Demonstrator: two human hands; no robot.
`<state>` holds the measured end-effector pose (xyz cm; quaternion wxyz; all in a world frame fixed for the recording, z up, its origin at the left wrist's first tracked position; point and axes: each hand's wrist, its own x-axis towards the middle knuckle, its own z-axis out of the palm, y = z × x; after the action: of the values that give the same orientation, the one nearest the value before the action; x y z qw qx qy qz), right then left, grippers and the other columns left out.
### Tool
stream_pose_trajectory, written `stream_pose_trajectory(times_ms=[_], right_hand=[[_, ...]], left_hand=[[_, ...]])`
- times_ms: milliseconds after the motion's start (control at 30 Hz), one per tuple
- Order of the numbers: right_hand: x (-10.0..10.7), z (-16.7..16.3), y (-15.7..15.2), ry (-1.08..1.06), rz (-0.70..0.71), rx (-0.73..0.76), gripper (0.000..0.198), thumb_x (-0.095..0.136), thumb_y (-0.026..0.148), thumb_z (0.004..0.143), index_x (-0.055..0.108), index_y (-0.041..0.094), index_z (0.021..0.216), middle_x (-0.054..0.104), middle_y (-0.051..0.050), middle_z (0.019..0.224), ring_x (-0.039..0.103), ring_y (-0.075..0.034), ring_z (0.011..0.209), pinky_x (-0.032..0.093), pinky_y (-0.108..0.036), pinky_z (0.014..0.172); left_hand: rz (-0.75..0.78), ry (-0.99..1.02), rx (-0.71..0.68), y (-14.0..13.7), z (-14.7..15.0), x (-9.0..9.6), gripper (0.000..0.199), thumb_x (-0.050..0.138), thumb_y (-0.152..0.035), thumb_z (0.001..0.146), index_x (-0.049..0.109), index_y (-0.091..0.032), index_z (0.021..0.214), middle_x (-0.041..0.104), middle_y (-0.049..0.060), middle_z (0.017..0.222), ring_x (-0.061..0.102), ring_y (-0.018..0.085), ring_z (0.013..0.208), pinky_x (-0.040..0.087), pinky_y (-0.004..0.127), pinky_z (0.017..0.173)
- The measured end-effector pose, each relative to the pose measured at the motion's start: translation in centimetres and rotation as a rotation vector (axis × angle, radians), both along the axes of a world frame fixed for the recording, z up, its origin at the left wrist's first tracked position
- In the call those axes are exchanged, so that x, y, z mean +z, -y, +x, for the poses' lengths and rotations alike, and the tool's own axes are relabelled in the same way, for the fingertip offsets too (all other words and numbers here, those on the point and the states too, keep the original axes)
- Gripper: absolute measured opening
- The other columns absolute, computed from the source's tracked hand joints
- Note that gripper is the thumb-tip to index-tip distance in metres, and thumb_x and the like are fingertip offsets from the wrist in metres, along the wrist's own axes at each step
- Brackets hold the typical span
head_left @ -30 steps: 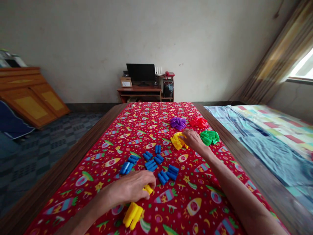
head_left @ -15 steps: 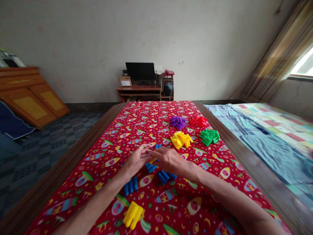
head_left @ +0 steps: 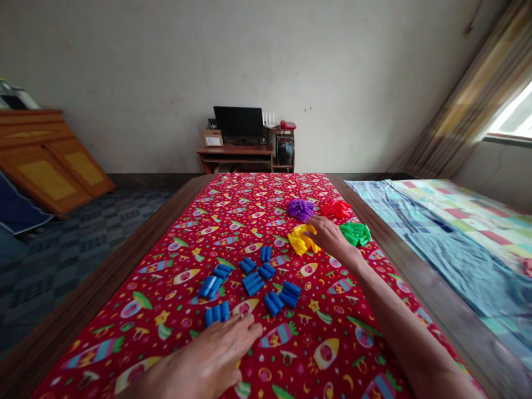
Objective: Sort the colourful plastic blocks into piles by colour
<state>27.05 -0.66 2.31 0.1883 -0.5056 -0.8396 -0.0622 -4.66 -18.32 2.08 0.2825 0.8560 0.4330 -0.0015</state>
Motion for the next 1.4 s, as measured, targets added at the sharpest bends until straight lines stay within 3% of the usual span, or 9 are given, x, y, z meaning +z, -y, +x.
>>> stream_pose_trajectory(times_ms=[167, 333, 433, 567, 667, 867, 1133, 1300, 1400], right_hand=[[0.8, -0.4, 0.4, 0.015, -0.017, 0.031, 0.022, 0.049, 0.029, 0.095, 0.066, 0.015, 0.103, 0.067, -0.014, 0.104, 0.062, -0.022, 0.098, 0.046, -0.031, 0.081], [3.6, -2.6, 2.0, -0.065, -0.021, 0.109, 0.025, 0.042, 0.022, 0.098, 0.066, 0.013, 0.095, 0.068, -0.012, 0.090, 0.062, -0.018, 0.084, 0.043, -0.027, 0.074], [3.3, -6.2, 5.2, -0.114, -0.024, 0.395, 0.023, 0.044, 0.024, 0.098, 0.064, 0.015, 0.100, 0.068, -0.011, 0.093, 0.062, -0.016, 0.086, 0.044, -0.027, 0.076], [0.4, -11.7, 11.4, 0.027, 0.010, 0.961, 0.034, 0.048, 0.043, 0.095, 0.058, 0.020, 0.118, 0.058, -0.013, 0.127, 0.052, -0.020, 0.118, 0.045, -0.032, 0.091], [-2.1, -13.9, 14.6, 0.130, 0.094, 1.046, 0.033, 0.043, 0.043, 0.097, 0.055, 0.028, 0.123, 0.048, -0.008, 0.141, 0.041, -0.022, 0.129, 0.043, -0.040, 0.097], [-3.2, -13.5, 13.7, 0.229, 0.108, 0.942, 0.024, 0.043, 0.022, 0.095, 0.056, 0.019, 0.115, 0.064, -0.011, 0.100, 0.058, -0.020, 0.089, 0.047, -0.035, 0.077], [0.6, -7.8, 4.5, -0.151, 0.121, 0.508, 0.031, 0.046, 0.016, 0.092, 0.057, 0.015, 0.121, 0.062, -0.015, 0.119, 0.059, -0.023, 0.107, 0.049, -0.039, 0.089], [0.4, -2.1, -0.4, -0.367, 0.056, 0.252, 0.035, 0.051, 0.015, 0.087, 0.061, 0.016, 0.121, 0.065, -0.014, 0.120, 0.061, -0.023, 0.112, 0.049, -0.037, 0.093], [-0.4, -0.9, -1.6, -0.361, 0.014, 0.220, 0.032, 0.053, 0.018, 0.088, 0.063, 0.018, 0.119, 0.069, -0.012, 0.113, 0.065, -0.023, 0.106, 0.051, -0.037, 0.090]], left_hand=[[0.023, -0.004, 0.033, -1.1, -0.2, -1.4, 0.057, 0.054, -0.023, 0.077, 0.055, -0.036, 0.132, 0.049, -0.003, 0.144, 0.048, 0.028, 0.131, 0.041, 0.036, 0.104], [-0.063, -0.066, -0.003, -4.6, 0.7, 1.0, 0.030, 0.057, -0.027, 0.074, 0.067, -0.028, 0.102, 0.071, 0.002, 0.106, 0.065, 0.026, 0.100, 0.050, 0.031, 0.081], [0.031, 0.037, 0.068, -7.8, 0.5, 1.9, 0.022, 0.052, -0.034, 0.083, 0.067, -0.026, 0.096, 0.071, 0.001, 0.093, 0.066, 0.022, 0.085, 0.049, 0.029, 0.077], [0.391, 0.231, 0.350, -11.7, -1.2, -0.8, 0.033, 0.040, -0.040, 0.089, 0.065, -0.021, 0.101, 0.069, 0.008, 0.107, 0.063, 0.024, 0.103, 0.046, 0.036, 0.095], [0.460, 0.308, 0.411, -13.1, -2.4, -3.2, 0.046, 0.038, -0.047, 0.090, 0.060, -0.018, 0.119, 0.061, 0.011, 0.128, 0.053, 0.026, 0.123, 0.038, 0.040, 0.108], [0.213, 0.442, 0.458, -12.8, -2.6, -3.7, 0.059, 0.028, -0.057, 0.092, 0.059, -0.019, 0.125, 0.061, 0.008, 0.132, 0.045, 0.022, 0.133, 0.031, 0.036, 0.114], [0.138, 0.455, 0.404, -11.7, -1.2, -3.7, 0.058, 0.028, -0.053, 0.094, 0.052, -0.018, 0.134, 0.055, 0.008, 0.139, 0.043, 0.024, 0.134, 0.027, 0.039, 0.116], [0.146, 0.535, 0.398, -11.8, -1.5, -4.2, 0.059, 0.027, -0.053, 0.096, 0.051, -0.015, 0.134, 0.053, 0.011, 0.141, 0.044, 0.024, 0.134, 0.032, 0.038, 0.114], [0.139, 0.566, 0.427, -12.0, -1.6, -4.4, 0.058, 0.026, -0.053, 0.096, 0.052, -0.017, 0.133, 0.056, 0.009, 0.139, 0.048, 0.024, 0.131, 0.035, 0.040, 0.113]])
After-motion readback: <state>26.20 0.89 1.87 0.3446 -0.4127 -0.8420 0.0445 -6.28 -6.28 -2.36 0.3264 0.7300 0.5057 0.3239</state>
